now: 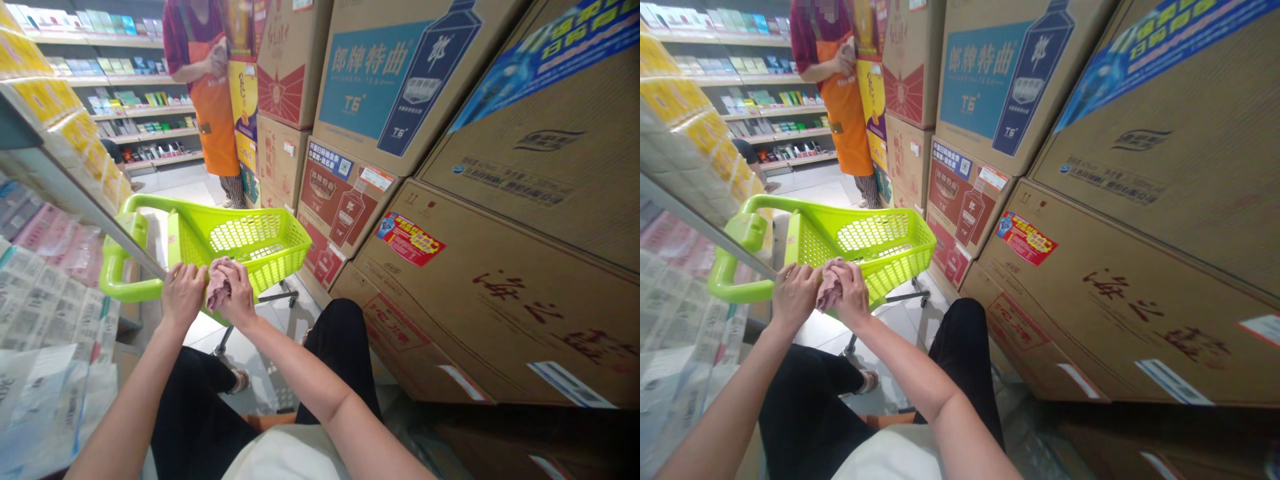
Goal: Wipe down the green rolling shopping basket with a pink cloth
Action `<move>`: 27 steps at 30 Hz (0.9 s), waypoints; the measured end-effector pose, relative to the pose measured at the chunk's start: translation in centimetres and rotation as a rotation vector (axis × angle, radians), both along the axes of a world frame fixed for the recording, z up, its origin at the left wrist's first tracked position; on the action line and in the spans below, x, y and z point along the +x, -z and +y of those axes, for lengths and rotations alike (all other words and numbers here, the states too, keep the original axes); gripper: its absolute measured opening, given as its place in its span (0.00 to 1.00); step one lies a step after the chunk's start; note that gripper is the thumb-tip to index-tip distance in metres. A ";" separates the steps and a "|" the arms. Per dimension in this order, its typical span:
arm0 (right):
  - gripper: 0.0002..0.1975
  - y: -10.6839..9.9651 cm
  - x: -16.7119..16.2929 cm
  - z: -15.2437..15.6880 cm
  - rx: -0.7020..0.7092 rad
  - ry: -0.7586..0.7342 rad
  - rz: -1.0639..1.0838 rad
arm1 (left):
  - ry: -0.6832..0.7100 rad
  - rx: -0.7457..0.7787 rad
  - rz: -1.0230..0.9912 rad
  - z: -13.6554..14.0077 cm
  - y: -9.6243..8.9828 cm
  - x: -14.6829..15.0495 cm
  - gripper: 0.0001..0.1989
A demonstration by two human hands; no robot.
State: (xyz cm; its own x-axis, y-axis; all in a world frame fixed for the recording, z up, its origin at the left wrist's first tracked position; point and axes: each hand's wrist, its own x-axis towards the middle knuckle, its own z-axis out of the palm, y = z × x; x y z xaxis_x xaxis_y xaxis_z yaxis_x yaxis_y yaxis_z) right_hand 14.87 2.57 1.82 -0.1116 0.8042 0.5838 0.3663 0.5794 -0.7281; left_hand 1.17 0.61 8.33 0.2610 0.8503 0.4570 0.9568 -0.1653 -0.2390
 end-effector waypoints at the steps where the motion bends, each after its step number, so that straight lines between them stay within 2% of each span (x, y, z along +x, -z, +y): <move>1: 0.25 -0.4 0.0 0.2 -0.017 -0.001 -0.043 | -0.002 0.008 0.025 -0.1 0.0 0.0 0.15; 4: 0.32 -0.6 0.7 1.5 -0.065 -0.053 -0.203 | 0.001 0.035 0.086 -0.2 0.0 -0.2 0.14; 6: 0.32 0.1 2.0 2.7 -0.097 -0.043 -0.255 | 0.006 0.055 0.102 -0.3 0.2 -0.5 0.14; 11: 0.30 2.0 5.6 5.9 -0.198 0.117 -0.196 | -0.006 0.076 0.082 -0.2 0.8 -0.8 0.13; 14: 0.30 2.4 5.0 6.4 -0.219 0.201 -0.179 | -0.016 0.074 0.057 0.0 0.9 -0.6 0.13; 17: 0.29 2.5 2.3 5.3 -0.188 0.238 -0.165 | -0.022 0.080 0.056 0.4 1.1 -0.4 0.12; 21: 0.29 3.0 0.3 4.0 -0.039 0.126 -0.163 | -0.025 0.094 0.066 0.6 1.3 -0.7 0.12; 24: 0.28 4.1 2.3 5.2 0.002 0.088 -0.149 | -0.013 0.118 0.082 0.5 1.7 -1.3 0.12; 27: 0.26 5.6 5.5 7.8 -0.052 0.195 -0.087 | -0.003 0.145 0.097 0.6 2.1 -1.7 0.13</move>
